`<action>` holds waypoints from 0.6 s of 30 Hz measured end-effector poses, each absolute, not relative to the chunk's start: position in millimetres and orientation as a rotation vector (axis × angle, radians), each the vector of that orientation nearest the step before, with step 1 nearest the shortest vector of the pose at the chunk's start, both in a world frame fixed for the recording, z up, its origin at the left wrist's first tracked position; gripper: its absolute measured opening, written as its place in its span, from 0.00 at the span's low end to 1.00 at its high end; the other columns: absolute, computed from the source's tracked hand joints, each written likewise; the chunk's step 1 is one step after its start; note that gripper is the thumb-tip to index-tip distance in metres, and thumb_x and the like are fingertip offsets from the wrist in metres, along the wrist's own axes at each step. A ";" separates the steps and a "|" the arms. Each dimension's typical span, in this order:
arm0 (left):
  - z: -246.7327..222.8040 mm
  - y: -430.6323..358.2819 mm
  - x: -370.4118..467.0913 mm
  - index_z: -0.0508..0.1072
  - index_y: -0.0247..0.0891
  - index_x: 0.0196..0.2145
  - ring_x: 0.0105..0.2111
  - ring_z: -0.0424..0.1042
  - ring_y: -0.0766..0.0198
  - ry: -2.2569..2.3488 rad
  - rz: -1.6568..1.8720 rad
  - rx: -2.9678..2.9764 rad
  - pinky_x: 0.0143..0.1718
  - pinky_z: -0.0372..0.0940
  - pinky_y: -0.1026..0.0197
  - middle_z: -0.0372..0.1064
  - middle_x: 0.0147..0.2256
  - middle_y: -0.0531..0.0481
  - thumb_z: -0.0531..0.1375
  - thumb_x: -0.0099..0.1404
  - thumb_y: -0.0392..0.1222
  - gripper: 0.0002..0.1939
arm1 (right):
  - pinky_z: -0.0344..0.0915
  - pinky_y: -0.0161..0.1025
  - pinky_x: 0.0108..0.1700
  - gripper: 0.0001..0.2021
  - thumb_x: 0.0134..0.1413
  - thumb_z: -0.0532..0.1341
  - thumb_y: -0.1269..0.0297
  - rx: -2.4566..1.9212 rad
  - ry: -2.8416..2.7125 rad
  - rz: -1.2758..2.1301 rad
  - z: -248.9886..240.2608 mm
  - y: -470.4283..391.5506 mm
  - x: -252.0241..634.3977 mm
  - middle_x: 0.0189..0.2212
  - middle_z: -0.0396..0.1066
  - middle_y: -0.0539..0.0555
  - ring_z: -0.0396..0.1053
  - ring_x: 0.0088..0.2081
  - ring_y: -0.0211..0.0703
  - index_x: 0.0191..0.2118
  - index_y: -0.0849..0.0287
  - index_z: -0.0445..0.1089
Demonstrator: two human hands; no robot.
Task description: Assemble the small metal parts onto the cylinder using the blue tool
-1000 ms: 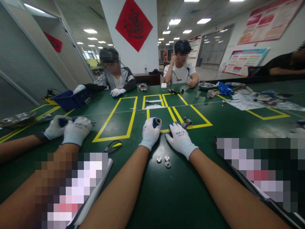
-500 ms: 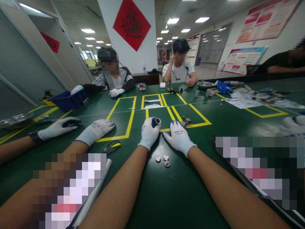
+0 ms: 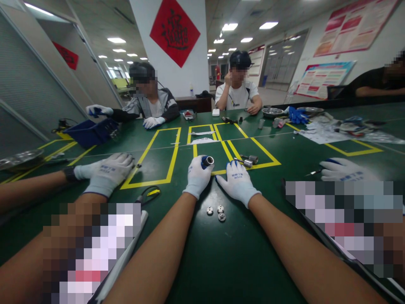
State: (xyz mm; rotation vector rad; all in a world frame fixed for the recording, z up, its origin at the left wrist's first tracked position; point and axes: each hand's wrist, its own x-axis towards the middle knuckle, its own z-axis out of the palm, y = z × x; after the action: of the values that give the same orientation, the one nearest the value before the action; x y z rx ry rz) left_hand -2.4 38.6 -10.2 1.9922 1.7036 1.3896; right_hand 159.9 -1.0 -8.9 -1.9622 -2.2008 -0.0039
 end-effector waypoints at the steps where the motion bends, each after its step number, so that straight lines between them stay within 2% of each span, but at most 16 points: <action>1: -9.9 38.6 -2.3 0.75 0.38 0.44 0.46 0.74 0.53 1.707 1.390 1.990 0.53 0.68 0.51 0.76 0.44 0.44 0.66 0.61 0.42 0.14 | 0.44 0.55 0.69 0.42 0.65 0.47 0.39 -1.960 -2.202 0.005 -8.5 -1.2 159.9 0.69 0.51 0.75 0.48 0.70 0.66 0.68 0.75 0.55; 5: -9.2 38.2 -2.0 0.75 0.38 0.44 0.46 0.74 0.53 1.700 1.391 2.005 0.52 0.68 0.52 0.76 0.44 0.44 0.67 0.60 0.41 0.14 | 0.44 0.55 0.69 0.41 0.65 0.47 0.39 -1.947 -2.217 0.014 -7.3 -2.3 159.5 0.68 0.54 0.75 0.50 0.69 0.65 0.67 0.74 0.58; 14: -9.7 38.1 -2.4 0.75 0.38 0.45 0.46 0.74 0.53 1.704 1.376 1.998 0.53 0.68 0.51 0.76 0.44 0.44 0.67 0.60 0.43 0.15 | 0.42 0.57 0.69 0.44 0.65 0.46 0.38 -2.021 -2.138 0.019 -10.6 1.5 160.3 0.70 0.50 0.76 0.46 0.71 0.65 0.69 0.77 0.53; 18: -8.1 36.9 -2.2 0.75 0.38 0.44 0.47 0.74 0.53 1.709 1.375 1.991 0.53 0.68 0.51 0.76 0.44 0.43 0.67 0.60 0.42 0.15 | 0.44 0.57 0.69 0.42 0.65 0.46 0.39 -2.011 -2.118 0.000 -10.4 1.4 160.8 0.68 0.54 0.74 0.50 0.69 0.65 0.68 0.74 0.57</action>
State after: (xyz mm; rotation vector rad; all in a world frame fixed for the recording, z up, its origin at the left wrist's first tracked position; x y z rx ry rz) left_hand -2.2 36.9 -8.1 1.9907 1.7090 1.3750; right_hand 160.8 1.4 -10.4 -2.0108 -2.1178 -0.0004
